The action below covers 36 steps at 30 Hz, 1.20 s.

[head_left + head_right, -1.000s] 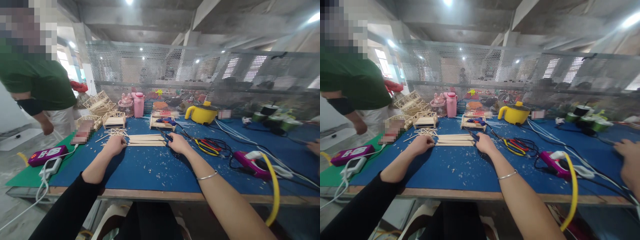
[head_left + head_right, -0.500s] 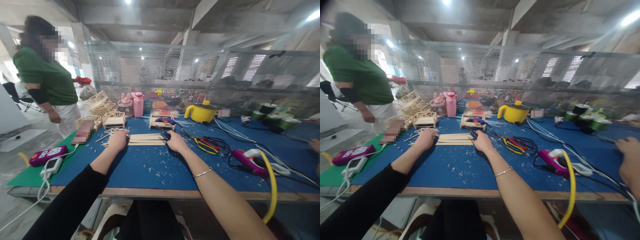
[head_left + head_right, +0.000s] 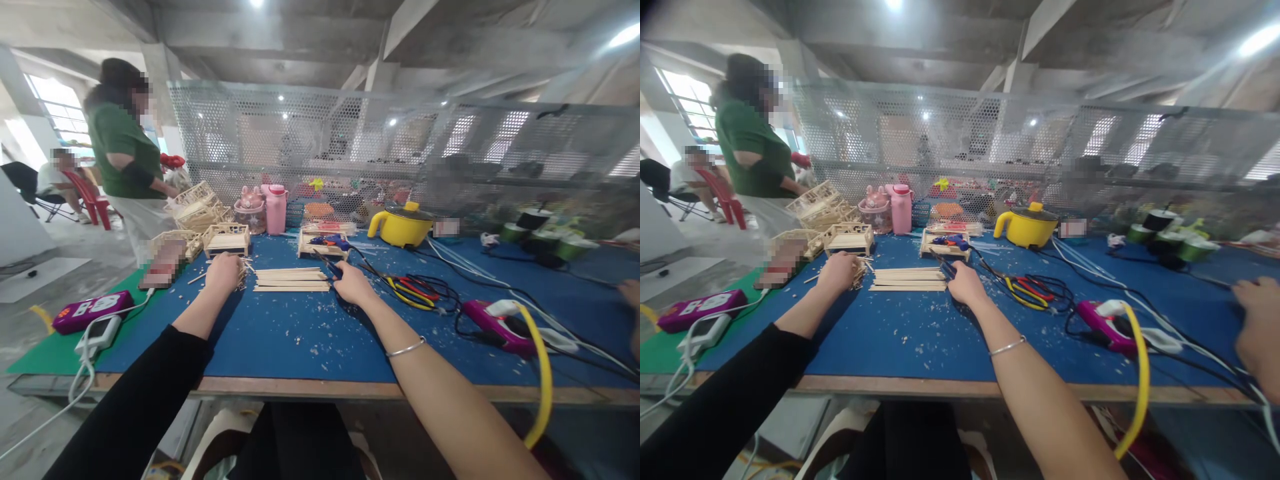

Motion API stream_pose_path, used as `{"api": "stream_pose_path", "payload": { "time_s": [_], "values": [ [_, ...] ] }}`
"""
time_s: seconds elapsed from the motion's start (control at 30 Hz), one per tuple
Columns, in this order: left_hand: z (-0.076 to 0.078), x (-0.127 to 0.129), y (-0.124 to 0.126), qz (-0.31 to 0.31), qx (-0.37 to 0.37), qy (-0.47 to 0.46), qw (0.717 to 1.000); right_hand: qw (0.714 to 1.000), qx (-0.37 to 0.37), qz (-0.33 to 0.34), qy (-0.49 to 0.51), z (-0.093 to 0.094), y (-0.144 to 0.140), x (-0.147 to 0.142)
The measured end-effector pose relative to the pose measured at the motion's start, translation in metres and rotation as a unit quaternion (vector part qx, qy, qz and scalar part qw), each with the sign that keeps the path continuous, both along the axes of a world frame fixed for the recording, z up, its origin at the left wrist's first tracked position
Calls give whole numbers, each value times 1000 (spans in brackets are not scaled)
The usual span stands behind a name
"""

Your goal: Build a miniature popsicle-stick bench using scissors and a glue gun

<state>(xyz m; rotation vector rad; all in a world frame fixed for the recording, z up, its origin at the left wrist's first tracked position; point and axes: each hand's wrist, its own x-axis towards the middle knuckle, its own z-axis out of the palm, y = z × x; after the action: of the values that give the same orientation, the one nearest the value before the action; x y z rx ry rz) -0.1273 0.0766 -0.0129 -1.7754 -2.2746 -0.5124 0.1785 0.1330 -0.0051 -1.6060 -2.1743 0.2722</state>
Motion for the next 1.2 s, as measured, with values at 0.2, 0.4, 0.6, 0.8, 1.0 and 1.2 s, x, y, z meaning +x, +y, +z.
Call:
{"api": "stream_pose_path", "payload": {
  "time_s": [0.2, 0.4, 0.6, 0.8, 1.0, 1.2],
  "values": [
    [-13, 40, -3, -86, 26, -117, 989, 1000, 2, 0, 12, 4, 2, -3],
    [-25, 70, -1, -99, -62, -55, 992, 999, -20, 27, -19, 8, 3, -10],
    [-27, 70, 1, -124, -98, -31, 987, 998, -22, 50, -43, 5, 1, -19],
    [-22, 74, -3, -127, -70, -11, 989, 999, -15, 35, -9, 8, 5, -14],
    [-18, 99, 11, -185, -85, 11, 979, 999, 9, -16, 41, 11, 8, -1],
    [-20, 102, 31, -211, -153, -5, 965, 997, 17, -17, 67, 9, 7, 3]
  ]
}}
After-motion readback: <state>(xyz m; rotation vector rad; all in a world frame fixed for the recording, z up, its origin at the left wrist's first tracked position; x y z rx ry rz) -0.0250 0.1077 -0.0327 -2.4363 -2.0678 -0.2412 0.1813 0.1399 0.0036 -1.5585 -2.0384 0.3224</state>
